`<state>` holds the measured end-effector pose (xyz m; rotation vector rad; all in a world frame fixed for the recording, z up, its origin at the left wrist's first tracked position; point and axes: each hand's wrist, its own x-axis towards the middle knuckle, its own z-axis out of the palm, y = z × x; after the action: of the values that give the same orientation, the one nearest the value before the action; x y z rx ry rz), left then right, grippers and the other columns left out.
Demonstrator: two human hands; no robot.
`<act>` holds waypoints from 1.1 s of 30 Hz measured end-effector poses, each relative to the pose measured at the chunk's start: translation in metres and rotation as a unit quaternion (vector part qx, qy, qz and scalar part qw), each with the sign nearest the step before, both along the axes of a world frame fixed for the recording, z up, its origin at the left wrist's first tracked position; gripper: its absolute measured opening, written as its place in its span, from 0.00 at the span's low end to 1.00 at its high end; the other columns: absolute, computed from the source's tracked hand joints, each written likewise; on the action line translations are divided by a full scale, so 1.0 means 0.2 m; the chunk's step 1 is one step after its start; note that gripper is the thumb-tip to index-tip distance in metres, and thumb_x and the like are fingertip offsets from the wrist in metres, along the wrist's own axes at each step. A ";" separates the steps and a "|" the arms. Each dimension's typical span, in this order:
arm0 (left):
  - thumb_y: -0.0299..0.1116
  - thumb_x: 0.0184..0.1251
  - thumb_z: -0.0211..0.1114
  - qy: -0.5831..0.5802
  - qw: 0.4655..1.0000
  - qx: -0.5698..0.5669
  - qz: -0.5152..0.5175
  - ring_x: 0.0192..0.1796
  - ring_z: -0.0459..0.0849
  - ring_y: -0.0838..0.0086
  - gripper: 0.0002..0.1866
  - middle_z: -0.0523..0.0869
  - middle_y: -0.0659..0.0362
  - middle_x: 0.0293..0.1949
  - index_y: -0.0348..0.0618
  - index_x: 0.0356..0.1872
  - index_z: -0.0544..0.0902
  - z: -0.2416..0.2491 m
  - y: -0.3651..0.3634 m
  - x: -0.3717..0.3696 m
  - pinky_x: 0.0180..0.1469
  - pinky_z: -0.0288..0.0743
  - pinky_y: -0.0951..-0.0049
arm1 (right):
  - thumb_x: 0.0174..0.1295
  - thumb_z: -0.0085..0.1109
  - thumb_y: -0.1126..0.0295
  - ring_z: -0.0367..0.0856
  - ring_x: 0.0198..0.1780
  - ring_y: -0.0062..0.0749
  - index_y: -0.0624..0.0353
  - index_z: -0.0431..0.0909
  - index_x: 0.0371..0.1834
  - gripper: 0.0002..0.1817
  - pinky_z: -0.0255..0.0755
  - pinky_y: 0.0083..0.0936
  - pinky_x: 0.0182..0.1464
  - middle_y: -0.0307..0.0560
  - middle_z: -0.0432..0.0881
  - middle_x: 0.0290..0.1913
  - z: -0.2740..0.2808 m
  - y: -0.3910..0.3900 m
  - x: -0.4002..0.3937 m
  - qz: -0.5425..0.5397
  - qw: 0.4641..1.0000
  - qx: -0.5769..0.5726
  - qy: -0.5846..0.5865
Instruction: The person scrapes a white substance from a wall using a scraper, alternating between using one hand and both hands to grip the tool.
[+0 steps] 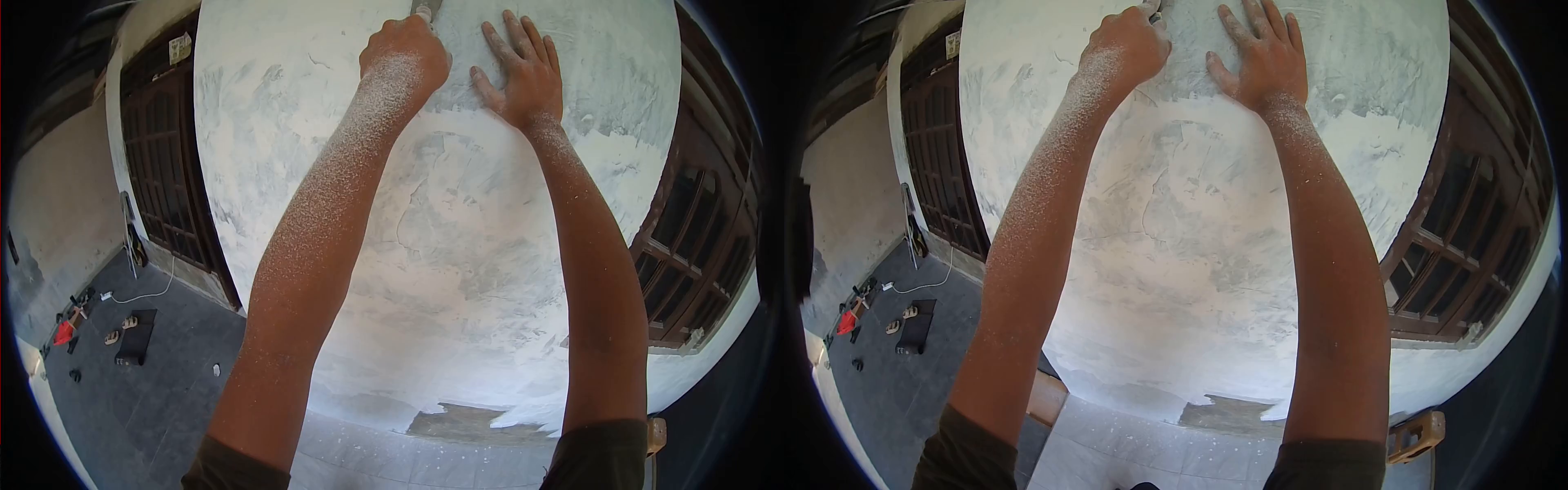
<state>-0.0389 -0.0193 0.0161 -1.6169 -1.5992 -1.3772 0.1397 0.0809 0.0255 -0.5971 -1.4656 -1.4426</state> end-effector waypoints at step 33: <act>0.37 0.68 0.60 -0.022 0.999 -0.002 -0.031 0.57 0.85 0.56 0.29 0.84 0.45 0.53 0.47 0.72 0.70 0.04 -0.02 0.00 0.59 0.80 0.57 | 0.59 0.63 0.44 0.54 0.80 0.38 0.30 0.67 0.74 0.37 0.44 0.45 0.80 0.39 0.61 0.78 0.00 -0.01 0.00 -0.011 1.000 -0.011 0.007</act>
<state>-0.0381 -0.0227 0.0237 -1.6621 -1.5902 -1.4498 0.1387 0.0786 0.0245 -0.6378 -1.4697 -1.4385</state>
